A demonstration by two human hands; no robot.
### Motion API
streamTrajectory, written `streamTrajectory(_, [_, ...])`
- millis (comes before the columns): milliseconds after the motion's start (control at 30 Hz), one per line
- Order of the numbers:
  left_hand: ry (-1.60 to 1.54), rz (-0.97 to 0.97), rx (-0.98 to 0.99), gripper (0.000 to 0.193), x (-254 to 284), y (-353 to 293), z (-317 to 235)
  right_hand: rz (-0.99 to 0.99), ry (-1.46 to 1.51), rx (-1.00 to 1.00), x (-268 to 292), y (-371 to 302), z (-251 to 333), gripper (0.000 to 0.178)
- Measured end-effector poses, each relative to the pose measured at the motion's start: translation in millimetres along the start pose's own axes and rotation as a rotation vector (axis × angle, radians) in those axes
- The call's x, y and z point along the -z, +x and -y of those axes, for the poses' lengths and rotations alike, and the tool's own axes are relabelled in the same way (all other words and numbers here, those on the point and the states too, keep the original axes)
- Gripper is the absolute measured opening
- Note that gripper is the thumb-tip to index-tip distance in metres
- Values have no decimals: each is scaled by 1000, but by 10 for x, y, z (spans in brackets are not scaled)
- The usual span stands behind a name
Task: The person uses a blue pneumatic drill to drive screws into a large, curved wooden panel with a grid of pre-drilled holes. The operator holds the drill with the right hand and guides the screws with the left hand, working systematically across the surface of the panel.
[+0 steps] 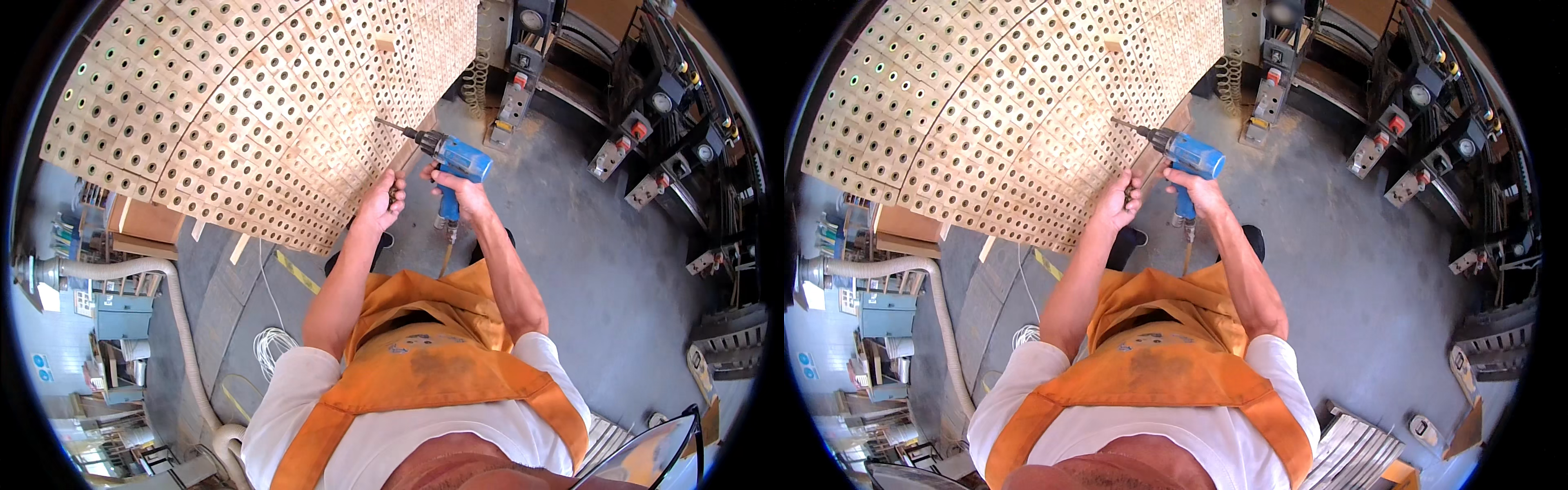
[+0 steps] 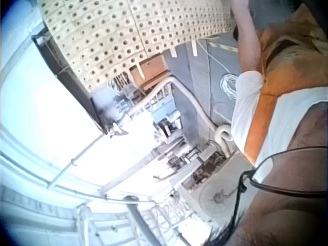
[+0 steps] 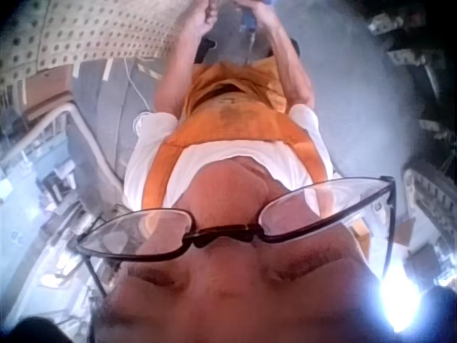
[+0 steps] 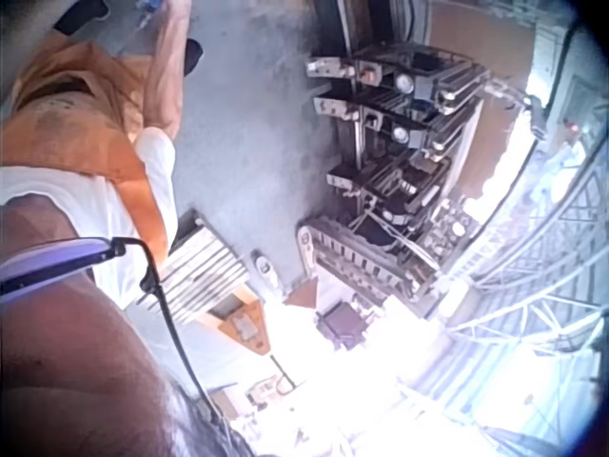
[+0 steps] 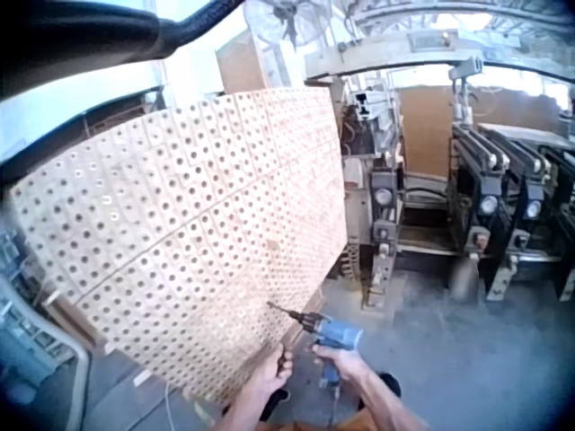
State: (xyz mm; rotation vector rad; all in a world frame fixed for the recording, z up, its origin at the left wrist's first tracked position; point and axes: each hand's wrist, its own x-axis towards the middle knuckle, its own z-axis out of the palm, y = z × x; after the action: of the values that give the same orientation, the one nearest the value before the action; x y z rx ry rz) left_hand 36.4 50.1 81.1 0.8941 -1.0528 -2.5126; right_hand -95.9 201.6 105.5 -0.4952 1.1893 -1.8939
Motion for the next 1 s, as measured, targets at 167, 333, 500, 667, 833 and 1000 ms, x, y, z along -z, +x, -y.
streamTrajectory(167, [-36, 19, -9, 28, 67, -42, -135, 35, -39, 22, 78, -144, 63, 28])
streamTrajectory(333, [-222, 140, -123, 24, 66, -27, -400, 33, -57, -13, 213, -451, 39, 28])
streamTrajectory(500, [-2, 82, -179, 19, -51, -49, -472, 50, 46, -45, 342, -626, 22, 29])
streamTrajectory(667, [19, 98, -139, 20, -127, -75, -474, 149, 79, -102, 431, -654, -57, 29])
streamTrajectory(833, [65, 87, -150, 23, -88, -100, -483, 130, -1, -89, 404, -659, -97, 28])
streamTrajectory(1000, [102, -22, -197, 21, -240, 39, -512, 78, -58, -2, 199, -614, -155, 28])
